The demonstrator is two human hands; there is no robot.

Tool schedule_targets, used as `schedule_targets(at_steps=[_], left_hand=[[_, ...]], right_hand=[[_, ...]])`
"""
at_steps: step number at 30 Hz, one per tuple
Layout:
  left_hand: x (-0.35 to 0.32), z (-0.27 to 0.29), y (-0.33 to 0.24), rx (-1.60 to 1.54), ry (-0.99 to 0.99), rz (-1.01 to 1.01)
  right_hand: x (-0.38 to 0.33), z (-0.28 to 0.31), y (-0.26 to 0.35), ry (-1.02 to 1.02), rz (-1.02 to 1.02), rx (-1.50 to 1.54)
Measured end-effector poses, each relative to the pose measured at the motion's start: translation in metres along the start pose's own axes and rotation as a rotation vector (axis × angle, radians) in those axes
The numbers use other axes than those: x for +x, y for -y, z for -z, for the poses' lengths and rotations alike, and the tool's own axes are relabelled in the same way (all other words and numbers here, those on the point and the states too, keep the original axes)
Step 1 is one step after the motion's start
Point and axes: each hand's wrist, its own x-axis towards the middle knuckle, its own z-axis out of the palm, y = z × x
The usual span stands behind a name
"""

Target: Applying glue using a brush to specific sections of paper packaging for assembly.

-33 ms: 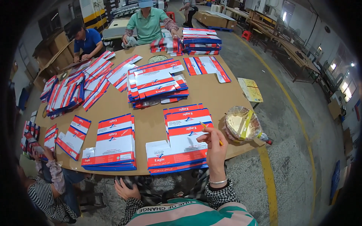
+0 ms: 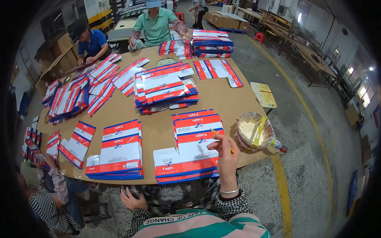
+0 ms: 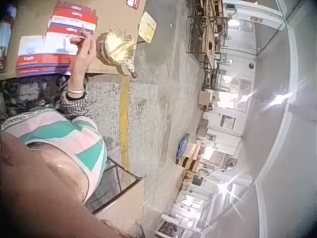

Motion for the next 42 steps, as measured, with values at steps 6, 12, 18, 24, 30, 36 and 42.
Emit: schedule_targets(at_steps=[6,12,18,24,30,36,42], left_hand=[[0.000,0.004,-0.002,0.006,0.018,0.021],[0.004,0.004,-0.002,-0.022,-0.003,0.010],[0.002,0.006,-0.001,-0.036,-0.004,0.003],[-0.002,0.003,0.001,-0.042,0.004,0.002],[0.006,0.028,0.039,-0.068,0.340,-0.279],[0.092,0.228,-0.036,-0.613,0.975,-0.255],[0.083,0.280,-0.044,-0.899,0.397,-0.432]], right_hand=[[0.000,-0.002,-0.002,0.007,-0.001,0.015],[0.001,-0.007,-0.002,0.001,0.013,0.020],[-0.001,-0.006,-0.001,0.009,0.028,0.019],[-0.005,-0.004,0.002,0.009,0.018,0.024],[-0.006,0.003,0.017,0.023,0.053,0.029],[-0.006,0.016,0.021,-0.001,0.074,0.015],[-0.004,0.014,0.028,0.020,0.099,-0.016]])
